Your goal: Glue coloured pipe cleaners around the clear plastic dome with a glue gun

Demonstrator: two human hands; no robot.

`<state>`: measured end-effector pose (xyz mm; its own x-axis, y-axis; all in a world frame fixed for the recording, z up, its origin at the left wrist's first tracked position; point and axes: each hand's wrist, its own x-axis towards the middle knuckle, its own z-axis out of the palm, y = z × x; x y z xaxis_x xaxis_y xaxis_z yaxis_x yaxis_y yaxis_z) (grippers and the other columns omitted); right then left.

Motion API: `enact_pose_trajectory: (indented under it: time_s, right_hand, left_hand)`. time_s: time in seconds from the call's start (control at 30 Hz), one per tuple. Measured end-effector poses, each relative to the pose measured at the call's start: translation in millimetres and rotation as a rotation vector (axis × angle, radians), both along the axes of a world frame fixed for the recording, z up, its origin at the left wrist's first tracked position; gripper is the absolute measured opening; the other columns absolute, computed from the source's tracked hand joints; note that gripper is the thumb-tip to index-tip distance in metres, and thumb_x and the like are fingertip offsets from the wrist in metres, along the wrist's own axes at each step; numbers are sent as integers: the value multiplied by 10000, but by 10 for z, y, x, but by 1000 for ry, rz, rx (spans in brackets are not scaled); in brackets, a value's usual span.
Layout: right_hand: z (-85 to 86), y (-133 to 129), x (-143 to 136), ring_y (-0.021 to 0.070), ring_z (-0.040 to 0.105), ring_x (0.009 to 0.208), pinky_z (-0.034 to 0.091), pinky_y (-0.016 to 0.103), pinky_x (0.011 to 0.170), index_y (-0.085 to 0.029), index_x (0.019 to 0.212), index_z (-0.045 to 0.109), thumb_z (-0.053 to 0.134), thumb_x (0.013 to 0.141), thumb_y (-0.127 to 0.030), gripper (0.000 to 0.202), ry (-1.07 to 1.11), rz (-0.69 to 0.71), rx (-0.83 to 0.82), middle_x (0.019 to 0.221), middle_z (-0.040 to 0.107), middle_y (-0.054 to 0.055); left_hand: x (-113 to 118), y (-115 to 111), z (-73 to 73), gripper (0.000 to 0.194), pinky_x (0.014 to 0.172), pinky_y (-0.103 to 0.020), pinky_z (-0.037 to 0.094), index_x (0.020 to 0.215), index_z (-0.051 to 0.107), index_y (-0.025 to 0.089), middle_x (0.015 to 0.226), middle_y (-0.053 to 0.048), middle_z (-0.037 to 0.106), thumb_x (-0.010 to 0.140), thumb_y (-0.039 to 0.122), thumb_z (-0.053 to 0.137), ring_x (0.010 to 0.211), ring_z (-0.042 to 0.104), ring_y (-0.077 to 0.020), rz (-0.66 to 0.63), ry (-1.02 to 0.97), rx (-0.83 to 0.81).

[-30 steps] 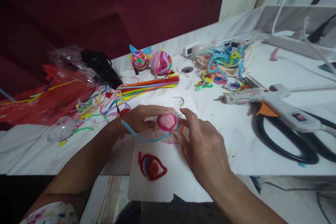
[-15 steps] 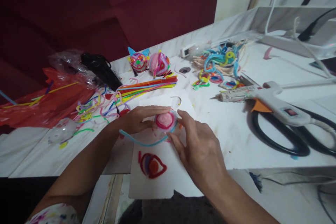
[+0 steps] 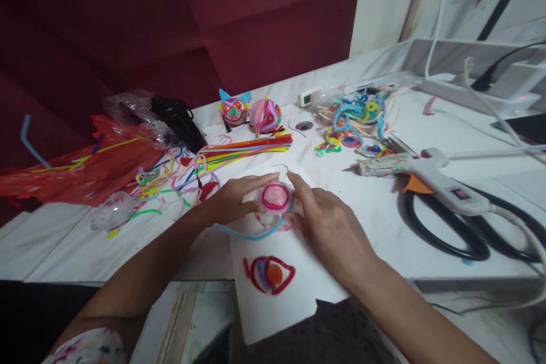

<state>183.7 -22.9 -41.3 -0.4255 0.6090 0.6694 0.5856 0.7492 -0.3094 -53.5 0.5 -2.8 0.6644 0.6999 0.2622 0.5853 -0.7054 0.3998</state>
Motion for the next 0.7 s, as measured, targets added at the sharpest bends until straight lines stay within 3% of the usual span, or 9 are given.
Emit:
enact_pose_trajectory:
  time_s: [0.2,0.43,0.53,0.7]
  right_hand:
    - [-20,55,23,245,673,838,570,370,659,-157,1424,324,496,939,-279,529,-19,24,1,985,706,127]
    - [17,115,87,228,664,904,562,379,728,-190,1459,247,465,957,-259,552,-32,135,-59,1062,691,120]
    - [88,169,139,224,651,972,550,385,792,-198,1454,254,463,958,-264,542,-69,186,-147,1133,672,115]
    - [117,163,154,238,654,991,553,400,799,-210,1437,286,437,960,-323,513,-30,198,-274,1177,658,120]
  left_hand:
    - [81,-123,-28,717,1144,-373,338,1396,414,81,1451,-183,445,900,600,421,1361,419,-247,94,-10,36]
    - [197,-337,-26,649,1107,-387,393,1393,417,91,1398,-174,512,919,533,447,1306,487,-259,246,-28,10]
    - [218,-341,-7,577,1083,-410,413,1381,447,139,1333,-153,564,925,492,465,1257,520,-265,208,-26,23]
    - [149,-184,27,675,1079,-434,402,1396,431,148,1344,-170,520,869,559,528,1274,485,-283,118,6,-30]
